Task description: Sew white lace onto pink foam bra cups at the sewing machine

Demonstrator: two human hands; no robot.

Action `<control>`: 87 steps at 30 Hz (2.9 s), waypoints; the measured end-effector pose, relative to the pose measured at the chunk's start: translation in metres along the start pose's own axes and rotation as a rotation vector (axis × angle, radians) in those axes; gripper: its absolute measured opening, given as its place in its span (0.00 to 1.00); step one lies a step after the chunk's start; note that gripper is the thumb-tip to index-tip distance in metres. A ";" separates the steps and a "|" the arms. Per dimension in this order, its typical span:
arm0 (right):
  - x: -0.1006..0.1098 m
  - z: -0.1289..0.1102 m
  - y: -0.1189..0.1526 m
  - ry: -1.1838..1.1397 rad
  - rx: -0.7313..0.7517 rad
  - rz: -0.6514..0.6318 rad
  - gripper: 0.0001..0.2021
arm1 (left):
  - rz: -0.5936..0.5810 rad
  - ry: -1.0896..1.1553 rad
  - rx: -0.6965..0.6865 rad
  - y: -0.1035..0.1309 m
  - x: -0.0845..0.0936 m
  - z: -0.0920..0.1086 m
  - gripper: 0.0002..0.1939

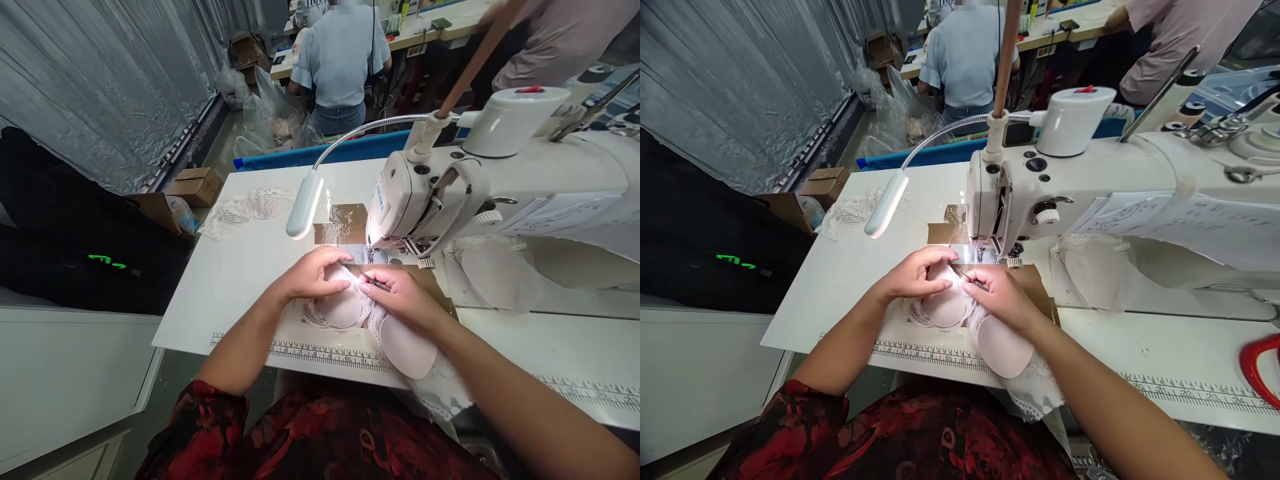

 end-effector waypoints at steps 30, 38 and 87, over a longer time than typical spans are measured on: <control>0.013 -0.007 0.006 0.117 -0.003 0.061 0.13 | -0.214 0.624 0.419 0.005 -0.053 -0.021 0.17; 0.003 0.011 0.005 -0.087 -0.138 0.018 0.17 | -0.411 0.553 0.280 0.008 -0.053 -0.012 0.18; 0.005 0.005 0.009 -0.075 -0.058 0.040 0.11 | -0.196 0.724 0.491 0.013 -0.052 -0.023 0.17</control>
Point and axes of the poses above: each hand's wrist, its own y-axis away from the middle knuckle, its own x-axis out of the back of the hand, z = x × y, the point moved 10 cm from there along -y, towards the middle knuckle, and after that the axes turned 9 degrees about -y, right-handed, at the moved point
